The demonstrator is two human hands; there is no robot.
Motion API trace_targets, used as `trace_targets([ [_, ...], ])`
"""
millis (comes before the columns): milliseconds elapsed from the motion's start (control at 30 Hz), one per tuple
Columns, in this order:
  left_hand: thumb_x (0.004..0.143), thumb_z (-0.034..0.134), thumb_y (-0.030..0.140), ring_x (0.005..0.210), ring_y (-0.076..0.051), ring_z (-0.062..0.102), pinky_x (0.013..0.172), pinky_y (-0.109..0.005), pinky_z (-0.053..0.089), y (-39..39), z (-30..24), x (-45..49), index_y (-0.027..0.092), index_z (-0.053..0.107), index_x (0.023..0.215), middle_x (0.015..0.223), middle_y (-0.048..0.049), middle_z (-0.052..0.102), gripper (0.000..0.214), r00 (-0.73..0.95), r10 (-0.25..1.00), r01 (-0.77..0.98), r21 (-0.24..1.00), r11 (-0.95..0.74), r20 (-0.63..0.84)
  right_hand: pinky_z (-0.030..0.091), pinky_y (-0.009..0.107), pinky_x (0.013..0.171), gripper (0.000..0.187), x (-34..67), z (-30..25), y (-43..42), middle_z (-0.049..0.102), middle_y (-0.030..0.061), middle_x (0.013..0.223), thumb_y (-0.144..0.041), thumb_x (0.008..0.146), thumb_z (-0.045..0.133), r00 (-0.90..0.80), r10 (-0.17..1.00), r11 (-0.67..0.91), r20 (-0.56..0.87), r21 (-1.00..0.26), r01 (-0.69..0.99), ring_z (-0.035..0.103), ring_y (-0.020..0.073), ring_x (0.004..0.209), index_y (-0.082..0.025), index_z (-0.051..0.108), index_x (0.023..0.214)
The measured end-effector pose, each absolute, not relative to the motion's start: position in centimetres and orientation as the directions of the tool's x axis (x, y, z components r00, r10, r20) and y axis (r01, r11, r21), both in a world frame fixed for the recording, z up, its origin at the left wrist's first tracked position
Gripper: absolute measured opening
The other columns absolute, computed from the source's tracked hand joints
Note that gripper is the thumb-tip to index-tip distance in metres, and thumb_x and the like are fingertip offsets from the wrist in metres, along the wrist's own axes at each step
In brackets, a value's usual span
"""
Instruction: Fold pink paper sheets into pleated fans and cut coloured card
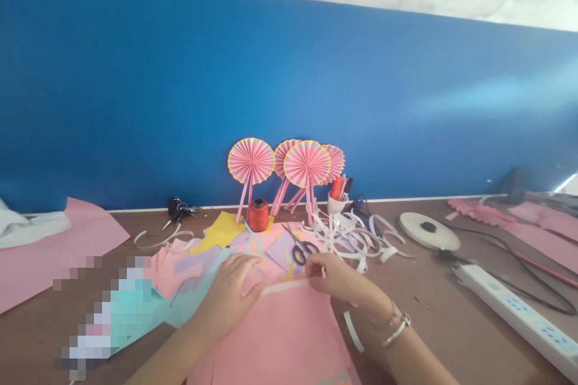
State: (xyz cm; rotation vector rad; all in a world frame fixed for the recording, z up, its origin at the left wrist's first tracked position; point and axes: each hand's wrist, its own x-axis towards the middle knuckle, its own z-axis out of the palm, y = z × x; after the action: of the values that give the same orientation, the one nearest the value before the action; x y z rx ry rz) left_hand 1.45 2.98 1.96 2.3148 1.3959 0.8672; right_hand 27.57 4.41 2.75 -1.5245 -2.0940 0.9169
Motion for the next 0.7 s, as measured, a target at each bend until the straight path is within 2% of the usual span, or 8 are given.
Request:
trace_targets([
  [167, 0.074, 0.058, 0.026, 0.101, -0.025, 0.056, 0.086, -0.036, 0.043, 3.1, 3.3, 3.7, 0.025, 0.058, 0.113, 0.108, -0.0060, 0.063, 0.039, 0.429, 0.896, 0.662, 0.636, -0.397, 0.113, 0.039, 0.024, 0.063, 0.018, 25.2, 3.1, 4.0, 0.058, -0.0013, 0.075, -0.011, 0.070, 0.051, -0.299, 0.939, 0.307, 0.169, -0.805, 0.508, 0.052, 0.0121, 0.069, -0.019, 0.058, 0.085],
  [200, 0.073, 0.058, 0.026, 0.098, -0.025, 0.057, 0.082, -0.033, 0.043, 3.4, 3.5, 4.1, 0.024, 0.060, 0.109, 0.104, -0.0052, 0.064, 0.036, 0.441, 0.896, 0.648, 0.669, -0.364, 0.061, 0.039, 0.024, 0.064, 0.018, 24.9, 3.0, 3.9, 0.058, -0.0010, 0.076, -0.011, 0.072, 0.051, -0.283, 0.940, 0.311, 0.189, -0.816, 0.487, 0.052, 0.0124, 0.070, -0.019, 0.058, 0.087],
  [300, 0.073, 0.051, 0.026, 0.075, -0.019, 0.060, 0.063, -0.026, 0.041, 4.9, 4.1, 4.7, 0.019, 0.066, 0.083, 0.080, -0.0012, 0.066, 0.019, 0.484, 0.871, 0.628, 0.727, -0.277, -0.086, 0.041, 0.025, 0.065, 0.023, 24.6, 2.5, 4.0, 0.060, 0.0004, 0.079, -0.014, 0.073, 0.052, -0.240, 0.948, 0.300, 0.208, -0.835, 0.462, 0.053, 0.0128, 0.071, -0.018, 0.059, 0.095],
  [367, 0.071, 0.050, 0.025, 0.067, -0.017, 0.057, 0.056, -0.024, 0.037, 5.7, 4.2, 4.8, 0.017, 0.064, 0.073, 0.070, 0.0007, 0.063, 0.017, 0.486, 0.864, 0.631, 0.737, -0.241, -0.134, 0.040, 0.025, 0.063, 0.020, 25.0, 2.2, 4.3, 0.061, 0.0007, 0.078, -0.016, 0.072, 0.055, -0.224, 0.957, 0.275, 0.186, -0.832, 0.481, 0.053, 0.0127, 0.069, -0.017, 0.061, 0.092],
  [467, 0.068, 0.052, 0.025, 0.066, -0.017, 0.056, 0.055, -0.023, 0.036, 6.3, 4.0, 4.9, 0.016, 0.065, 0.074, 0.069, 0.0016, 0.063, 0.016, 0.502, 0.851, 0.605, 0.765, -0.221, -0.151, 0.038, 0.023, 0.057, 0.005, 25.4, 2.1, 4.7, 0.059, -0.0006, 0.067, -0.019, 0.072, 0.057, -0.203, 0.970, 0.221, 0.132, -0.820, 0.527, 0.051, 0.0118, 0.062, -0.016, 0.061, 0.073],
  [500, 0.068, 0.053, 0.026, 0.067, -0.017, 0.057, 0.056, -0.023, 0.036, 6.3, 3.9, 5.0, 0.016, 0.065, 0.075, 0.070, 0.0015, 0.063, 0.017, 0.512, 0.846, 0.592, 0.774, -0.225, -0.146, 0.037, 0.023, 0.055, 0.006, 25.4, 2.2, 4.7, 0.059, -0.0011, 0.065, -0.020, 0.072, 0.057, -0.202, 0.972, 0.213, 0.122, -0.819, 0.533, 0.050, 0.0115, 0.060, -0.016, 0.060, 0.069],
  [633, 0.076, 0.051, 0.033, 0.070, -0.017, 0.058, 0.058, -0.023, 0.037, 6.2, 3.3, 6.2, 0.018, 0.065, 0.079, 0.074, 0.0005, 0.066, 0.021, 0.509, 0.860, 0.551, 0.777, -0.303, -0.025, 0.036, 0.022, 0.054, 0.008, 24.9, 2.5, 4.4, 0.059, -0.0017, 0.063, -0.018, 0.072, 0.055, -0.219, 0.966, 0.234, 0.137, -0.825, 0.514, 0.050, 0.0110, 0.059, -0.017, 0.060, 0.066],
  [700, 0.079, 0.048, 0.029, 0.069, -0.016, 0.058, 0.058, -0.023, 0.036, 6.1, 3.2, 6.9, 0.018, 0.065, 0.076, 0.072, -0.0005, 0.066, 0.021, 0.485, 0.873, 0.570, 0.742, -0.354, 0.044, 0.036, 0.021, 0.054, 0.008, 24.7, 2.6, 4.3, 0.059, -0.0015, 0.063, -0.017, 0.073, 0.054, -0.223, 0.963, 0.249, 0.152, -0.813, 0.526, 0.051, 0.0112, 0.059, -0.016, 0.060, 0.066],
])
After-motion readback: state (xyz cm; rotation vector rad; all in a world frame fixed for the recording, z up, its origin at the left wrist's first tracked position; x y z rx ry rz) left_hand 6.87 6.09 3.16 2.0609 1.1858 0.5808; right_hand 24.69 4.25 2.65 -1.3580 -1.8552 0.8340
